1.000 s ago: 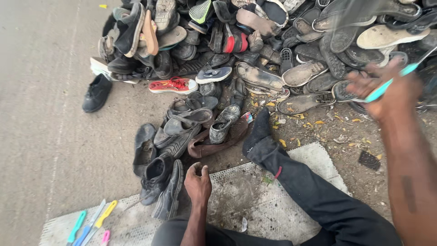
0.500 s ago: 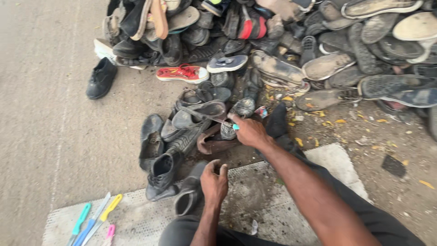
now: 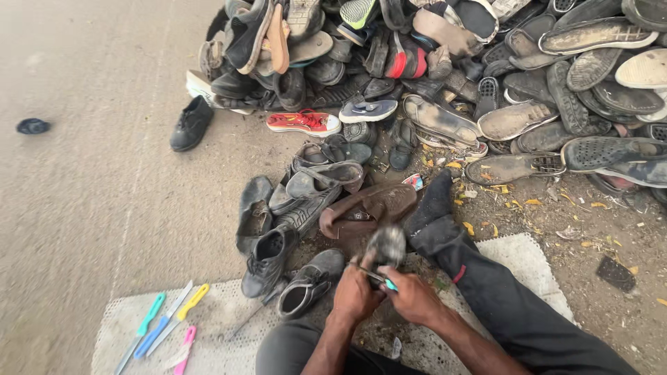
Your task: The person sits on the ground and uses a small knife to trim material from a shoe sole before fitting and checking it against a brown leather shoe.
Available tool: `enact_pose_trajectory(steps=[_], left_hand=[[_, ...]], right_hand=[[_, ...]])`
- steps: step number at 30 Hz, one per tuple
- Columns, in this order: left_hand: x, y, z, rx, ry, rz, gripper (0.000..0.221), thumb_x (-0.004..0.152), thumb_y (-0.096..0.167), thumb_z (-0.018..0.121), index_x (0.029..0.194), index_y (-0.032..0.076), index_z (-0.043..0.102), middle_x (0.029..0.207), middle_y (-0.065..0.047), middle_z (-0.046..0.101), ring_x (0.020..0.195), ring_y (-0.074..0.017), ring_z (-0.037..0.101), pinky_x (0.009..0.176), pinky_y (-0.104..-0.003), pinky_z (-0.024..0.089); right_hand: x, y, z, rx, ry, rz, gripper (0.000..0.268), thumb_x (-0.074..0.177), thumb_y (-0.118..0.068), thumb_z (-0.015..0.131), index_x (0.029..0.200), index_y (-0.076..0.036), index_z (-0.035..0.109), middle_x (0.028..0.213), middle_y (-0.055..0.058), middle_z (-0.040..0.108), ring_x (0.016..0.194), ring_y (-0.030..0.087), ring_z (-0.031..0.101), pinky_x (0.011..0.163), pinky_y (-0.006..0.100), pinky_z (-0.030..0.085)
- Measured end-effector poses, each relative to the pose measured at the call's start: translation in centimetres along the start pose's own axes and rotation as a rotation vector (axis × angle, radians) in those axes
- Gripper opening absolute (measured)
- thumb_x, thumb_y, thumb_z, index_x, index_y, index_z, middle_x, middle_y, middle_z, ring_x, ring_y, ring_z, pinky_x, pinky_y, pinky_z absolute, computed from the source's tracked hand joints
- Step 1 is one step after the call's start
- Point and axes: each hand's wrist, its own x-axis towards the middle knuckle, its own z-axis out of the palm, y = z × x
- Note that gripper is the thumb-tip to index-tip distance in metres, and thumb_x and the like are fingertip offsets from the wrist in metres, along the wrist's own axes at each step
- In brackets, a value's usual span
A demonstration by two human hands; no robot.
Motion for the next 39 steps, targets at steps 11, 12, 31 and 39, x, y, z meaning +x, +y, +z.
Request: enact_pose_trajectory(steps=[11,12,31,39], left_hand=[[-1.0,-2.0,3.3,0.309,-0.057,-0.054,0.033,0.079,0.021,0.073,0.106,0.001,0.073,0.128,-0.032,0.056,0.116,-0.0479,0.058,0.096,-0.052,0.049],[-0.5,-2.1,3.5,0.313,-0.065,-0.072,0.025,0.084,0.017,0.066,0.103,0.002,0.073,0.121,-0.028,0.062,0.111,-0.0438,0.063,0.097,-0.05,0.051],[-2.4,-0.9,4.0,0.32,0.028,0.132,0.019,0.091,0.013,0.06,0.094,0.001,0.074,0.147,-0.033,0.037,0.139,-0.0514,0.034,0.111,-0.057,0.034],[-1.8,-4.3,5.3,0.136,0.118,0.304,0.016,0.092,0.011,0.06,0.089,-0.002,0.069,0.149,-0.033,0.042,0.134,-0.0503,0.043,0.11,-0.051,0.041]], right_hand=[[-10.0,2.6,0.7,0.616,0.1,0.651,0.045,0.095,-0.023,0.062,0.138,-0.009,0.063,0.08,0.005,0.076,0.052,0.012,0.053,0.049,0.031,0.043],[-10.8,2.8,-0.2,0.552,0.116,0.596,0.044,0.094,-0.022,0.063,0.136,-0.009,0.067,0.079,0.006,0.075,0.053,0.012,0.056,0.051,0.031,0.047],[-3.5,-0.9,4.1,-0.322,-0.053,0.387,0.025,0.105,-0.012,0.04,0.114,0.0,0.06,0.079,0.014,0.07,0.058,0.021,0.067,0.054,0.038,0.054],[-6.0,-3.2,4.4,-0.21,-0.017,0.553,0.026,0.102,-0.023,0.045,0.107,-0.001,0.056,0.086,0.027,0.071,0.084,0.047,0.071,0.075,0.057,0.055]])
